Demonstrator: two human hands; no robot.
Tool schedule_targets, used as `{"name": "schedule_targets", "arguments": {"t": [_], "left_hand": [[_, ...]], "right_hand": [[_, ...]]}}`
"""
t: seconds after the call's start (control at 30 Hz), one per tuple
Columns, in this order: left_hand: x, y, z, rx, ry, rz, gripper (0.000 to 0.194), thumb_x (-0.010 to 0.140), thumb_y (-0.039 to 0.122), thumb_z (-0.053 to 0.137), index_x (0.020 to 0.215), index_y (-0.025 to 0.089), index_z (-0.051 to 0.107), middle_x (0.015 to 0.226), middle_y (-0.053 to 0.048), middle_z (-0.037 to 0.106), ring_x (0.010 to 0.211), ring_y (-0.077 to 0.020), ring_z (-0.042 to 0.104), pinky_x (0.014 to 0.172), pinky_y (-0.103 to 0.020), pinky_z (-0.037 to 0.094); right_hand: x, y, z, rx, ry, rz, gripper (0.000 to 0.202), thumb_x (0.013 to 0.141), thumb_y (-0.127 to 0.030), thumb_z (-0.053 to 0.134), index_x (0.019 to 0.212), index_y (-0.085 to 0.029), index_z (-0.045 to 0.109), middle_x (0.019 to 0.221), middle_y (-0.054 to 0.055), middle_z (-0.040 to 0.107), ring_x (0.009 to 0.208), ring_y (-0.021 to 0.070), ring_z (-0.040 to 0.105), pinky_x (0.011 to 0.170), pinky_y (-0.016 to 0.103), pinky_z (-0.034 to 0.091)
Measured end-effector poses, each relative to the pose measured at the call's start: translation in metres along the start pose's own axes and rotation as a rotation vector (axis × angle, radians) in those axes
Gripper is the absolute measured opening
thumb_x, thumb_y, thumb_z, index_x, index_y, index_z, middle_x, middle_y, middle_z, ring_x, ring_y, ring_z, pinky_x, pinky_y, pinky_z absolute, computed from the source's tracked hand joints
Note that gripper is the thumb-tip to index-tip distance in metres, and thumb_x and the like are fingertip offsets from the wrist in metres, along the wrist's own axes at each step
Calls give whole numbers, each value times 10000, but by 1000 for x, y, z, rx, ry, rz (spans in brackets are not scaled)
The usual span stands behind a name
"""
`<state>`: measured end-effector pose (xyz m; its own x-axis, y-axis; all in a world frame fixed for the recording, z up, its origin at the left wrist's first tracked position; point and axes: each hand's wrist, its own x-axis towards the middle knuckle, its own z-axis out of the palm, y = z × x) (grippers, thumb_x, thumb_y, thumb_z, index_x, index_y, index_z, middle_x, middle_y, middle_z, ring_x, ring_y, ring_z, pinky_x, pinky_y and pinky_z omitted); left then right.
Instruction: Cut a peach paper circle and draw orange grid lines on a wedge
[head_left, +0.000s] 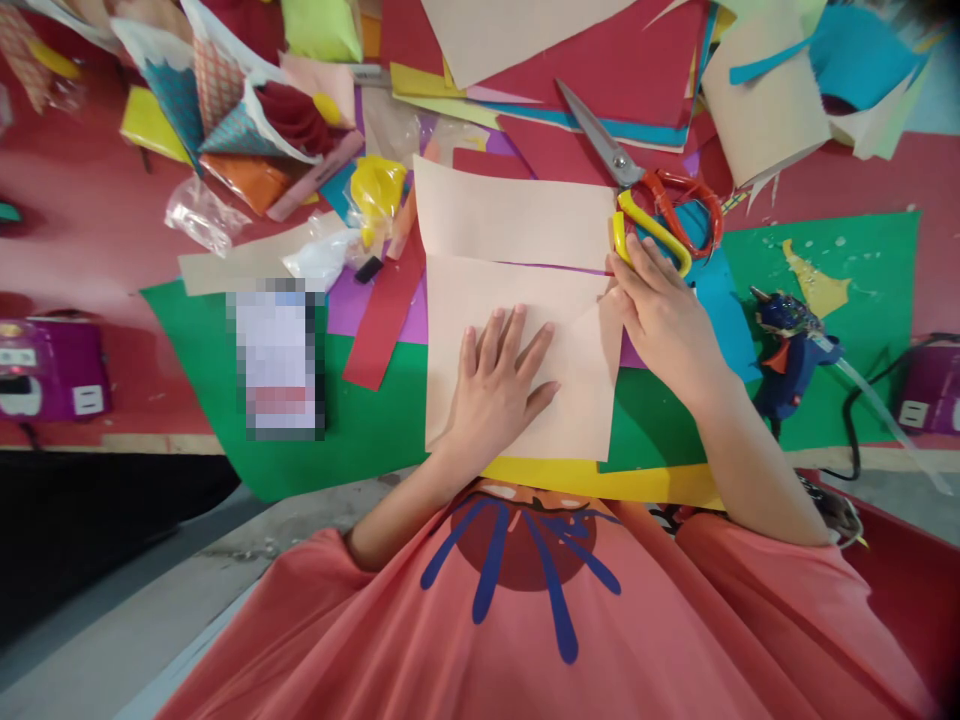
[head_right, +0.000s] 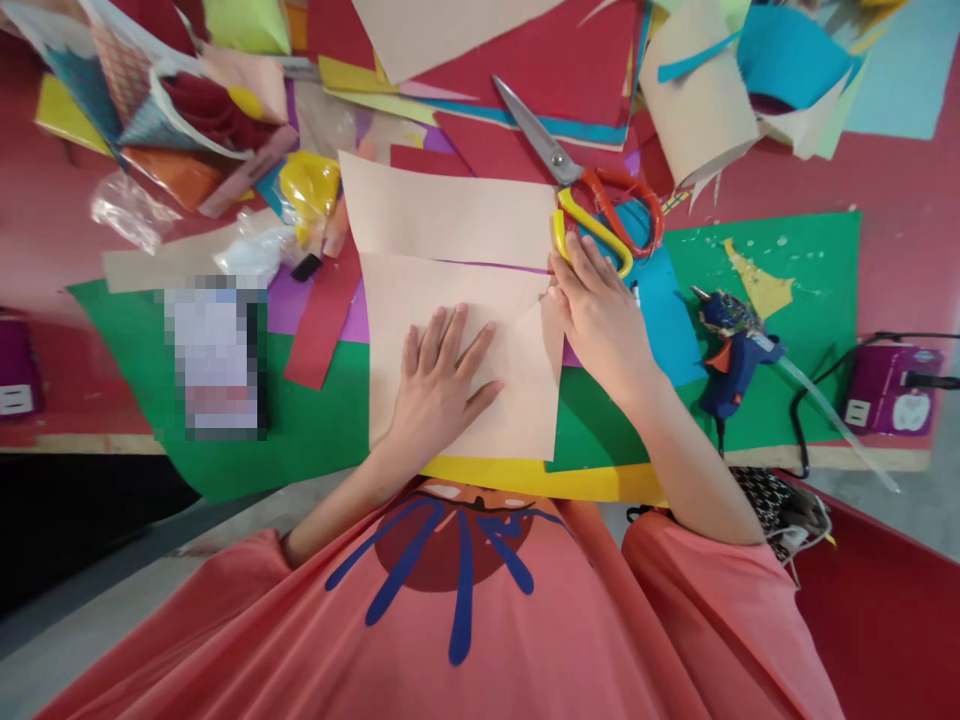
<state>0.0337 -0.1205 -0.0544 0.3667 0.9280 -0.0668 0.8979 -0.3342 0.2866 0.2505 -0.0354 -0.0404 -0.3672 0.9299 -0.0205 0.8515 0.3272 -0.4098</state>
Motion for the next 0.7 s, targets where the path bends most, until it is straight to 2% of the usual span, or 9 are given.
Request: {"name": "schedule_targets", "arguments": {"t": [0.17,0.23,0.3,0.37,0.4,0.47,0.57,0.7], "left_hand": [[0,1,0,-2,3,-15,630,946,469,492,1508,240,321,1598,-151,257,1488,-350,203,1179,-604,183],[1,2,0,-2,2,-16,633,948,470,489,1511,239,312,1599,-157,251,1489,-353,195,1176,-608,186],[3,2,-1,-8,2,-18,633,954,469,478,1516,238,300,1599,-163,244,1487,-360,197,1170,-617,193],[5,3,0,-19,3,-13,625,956,456,478,1509,214,319,1596,-172,246,1483,-369,204,1168,-622,197],[5,3,0,-22,10,-10,605,957,438,479,1495,192,349,1592,-176,255,1481,-370,210,1170,-620,197],[6,4,1,-19,29,-8,530,969,378,460,1450,160,424,1584,-170,281,1478,-360,228,1181,-605,196],[6,2,2,-8,48,-14,492,990,314,396,1462,176,408,1584,-143,293,1478,-330,243,1191,-573,208],[2,-10,-1,-13,14,-33,593,993,368,385,1523,128,273,1594,-167,248,1489,-300,217,1207,-521,205]], "right_hand": [[18,11,-5,-50,25,36,426,982,-282,374,1373,-180,509,1525,128,427,1455,328,318,1157,587,318],[22,4,-7,-55,61,25,419,973,-269,394,1371,-199,505,1526,123,425,1468,331,285,1161,613,295],[19,-13,-5,-35,109,-4,420,968,-254,408,1380,-255,489,1527,89,428,1482,322,252,1170,638,258],[12,-35,1,-27,53,-58,432,978,-233,363,1390,-228,488,1541,91,409,1483,302,258,1175,602,284],[7,-45,6,-30,-11,-114,448,982,-228,338,1403,-176,482,1544,111,402,1474,289,284,1176,556,314],[-2,-59,17,-27,-138,-203,495,999,-271,310,1450,-104,428,1552,129,384,1476,259,286,1204,480,292],[-11,-60,28,-47,-166,-175,532,1010,-328,289,1499,-133,363,1568,103,353,1479,241,279,1211,461,270],[-14,-45,30,-86,-124,-103,565,991,-362,345,1517,-154,337,1583,110,311,1482,267,264,1204,491,255]]}}
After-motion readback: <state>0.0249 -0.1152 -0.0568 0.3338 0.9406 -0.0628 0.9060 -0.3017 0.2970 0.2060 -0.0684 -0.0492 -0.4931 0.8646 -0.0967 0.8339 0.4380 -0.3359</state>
